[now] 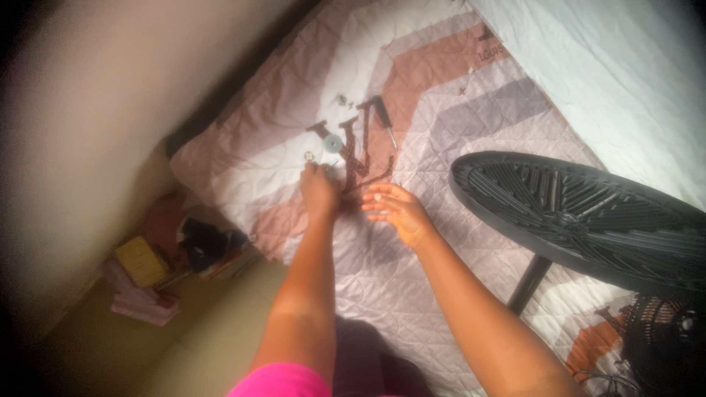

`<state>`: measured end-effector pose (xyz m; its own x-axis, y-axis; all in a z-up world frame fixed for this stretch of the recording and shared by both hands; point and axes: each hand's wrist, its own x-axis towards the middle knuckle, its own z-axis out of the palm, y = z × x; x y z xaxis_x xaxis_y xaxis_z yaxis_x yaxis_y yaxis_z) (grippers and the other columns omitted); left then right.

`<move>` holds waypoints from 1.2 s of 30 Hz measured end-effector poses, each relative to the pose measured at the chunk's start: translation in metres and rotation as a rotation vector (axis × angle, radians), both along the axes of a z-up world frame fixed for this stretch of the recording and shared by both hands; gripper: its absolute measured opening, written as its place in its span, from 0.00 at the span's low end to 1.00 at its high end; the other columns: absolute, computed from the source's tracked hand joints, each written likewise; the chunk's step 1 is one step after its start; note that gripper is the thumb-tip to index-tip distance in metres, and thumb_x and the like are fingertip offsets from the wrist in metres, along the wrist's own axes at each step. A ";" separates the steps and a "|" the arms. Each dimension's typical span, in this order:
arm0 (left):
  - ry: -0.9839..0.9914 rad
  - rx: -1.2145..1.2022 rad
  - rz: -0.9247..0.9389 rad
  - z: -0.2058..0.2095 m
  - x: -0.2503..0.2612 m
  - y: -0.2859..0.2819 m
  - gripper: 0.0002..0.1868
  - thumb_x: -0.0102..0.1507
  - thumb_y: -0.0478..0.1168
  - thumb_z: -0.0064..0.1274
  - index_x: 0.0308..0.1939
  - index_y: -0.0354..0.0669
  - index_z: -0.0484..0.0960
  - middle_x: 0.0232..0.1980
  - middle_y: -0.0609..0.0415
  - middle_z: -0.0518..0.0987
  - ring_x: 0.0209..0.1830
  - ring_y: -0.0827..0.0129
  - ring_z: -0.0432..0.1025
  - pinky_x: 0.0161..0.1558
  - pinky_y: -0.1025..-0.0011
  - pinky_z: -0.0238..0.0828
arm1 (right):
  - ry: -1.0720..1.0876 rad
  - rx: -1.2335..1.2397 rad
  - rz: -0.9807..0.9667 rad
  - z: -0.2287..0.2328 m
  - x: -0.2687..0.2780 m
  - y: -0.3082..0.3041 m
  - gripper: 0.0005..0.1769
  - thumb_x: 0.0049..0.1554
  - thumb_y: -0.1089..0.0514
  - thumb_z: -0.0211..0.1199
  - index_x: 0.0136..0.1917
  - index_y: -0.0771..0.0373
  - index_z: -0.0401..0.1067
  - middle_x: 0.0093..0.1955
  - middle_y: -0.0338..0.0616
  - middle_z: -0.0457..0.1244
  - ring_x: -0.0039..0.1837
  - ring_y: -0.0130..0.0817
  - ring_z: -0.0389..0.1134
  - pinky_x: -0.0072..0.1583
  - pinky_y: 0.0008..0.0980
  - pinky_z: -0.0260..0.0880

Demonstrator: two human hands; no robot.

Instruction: The person assembles a standing fan by inserting a metal pole into the fan base and securing it. They then attach a circular fan guard to the pole and tighten a central nut to hold it in place.

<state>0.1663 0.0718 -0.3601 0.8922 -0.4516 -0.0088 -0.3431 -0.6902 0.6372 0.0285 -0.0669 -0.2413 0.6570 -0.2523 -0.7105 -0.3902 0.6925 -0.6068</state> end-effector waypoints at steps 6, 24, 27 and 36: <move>-0.212 0.037 0.033 -0.034 0.007 -0.015 0.05 0.53 0.33 0.53 0.33 0.39 0.77 0.52 0.33 0.76 0.43 0.42 0.70 0.41 0.49 0.65 | 0.066 0.038 -0.015 -0.018 -0.017 0.005 0.21 0.57 0.60 0.63 0.63 0.68 0.69 0.58 0.53 0.68 0.57 0.43 0.73 0.55 0.41 0.76; 0.145 -0.215 -0.104 0.112 -0.057 -0.046 0.12 0.50 0.39 0.64 0.36 0.43 0.84 0.36 0.48 0.77 0.38 0.53 0.72 0.41 0.58 0.68 | -0.126 0.398 -0.359 -0.072 -0.009 0.006 0.31 0.62 0.37 0.56 0.70 0.58 0.68 0.64 0.44 0.65 0.65 0.36 0.65 0.68 0.39 0.64; 0.181 -0.400 -0.035 0.098 -0.057 -0.046 0.13 0.59 0.41 0.65 0.44 0.44 0.81 0.42 0.50 0.77 0.42 0.57 0.74 0.44 0.63 0.70 | -0.353 0.585 -0.463 -0.094 -0.013 0.005 0.22 0.75 0.41 0.53 0.60 0.64 0.63 0.63 0.51 0.62 0.65 0.47 0.63 0.72 0.48 0.62; -0.089 -0.138 0.145 -0.007 0.037 -0.059 0.24 0.53 0.35 0.61 0.54 0.40 0.77 0.55 0.41 0.75 0.55 0.43 0.68 0.56 0.53 0.65 | -0.249 0.360 -0.458 -0.054 -0.025 0.001 0.33 0.67 0.40 0.48 0.67 0.73 0.60 0.65 0.61 0.61 0.73 0.57 0.60 0.76 0.53 0.57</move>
<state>0.2030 0.0124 -0.3667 0.9422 -0.3102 0.1264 -0.3062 -0.6443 0.7008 0.0036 -0.0661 -0.2950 0.6955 -0.3208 -0.6429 0.1172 0.9335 -0.3390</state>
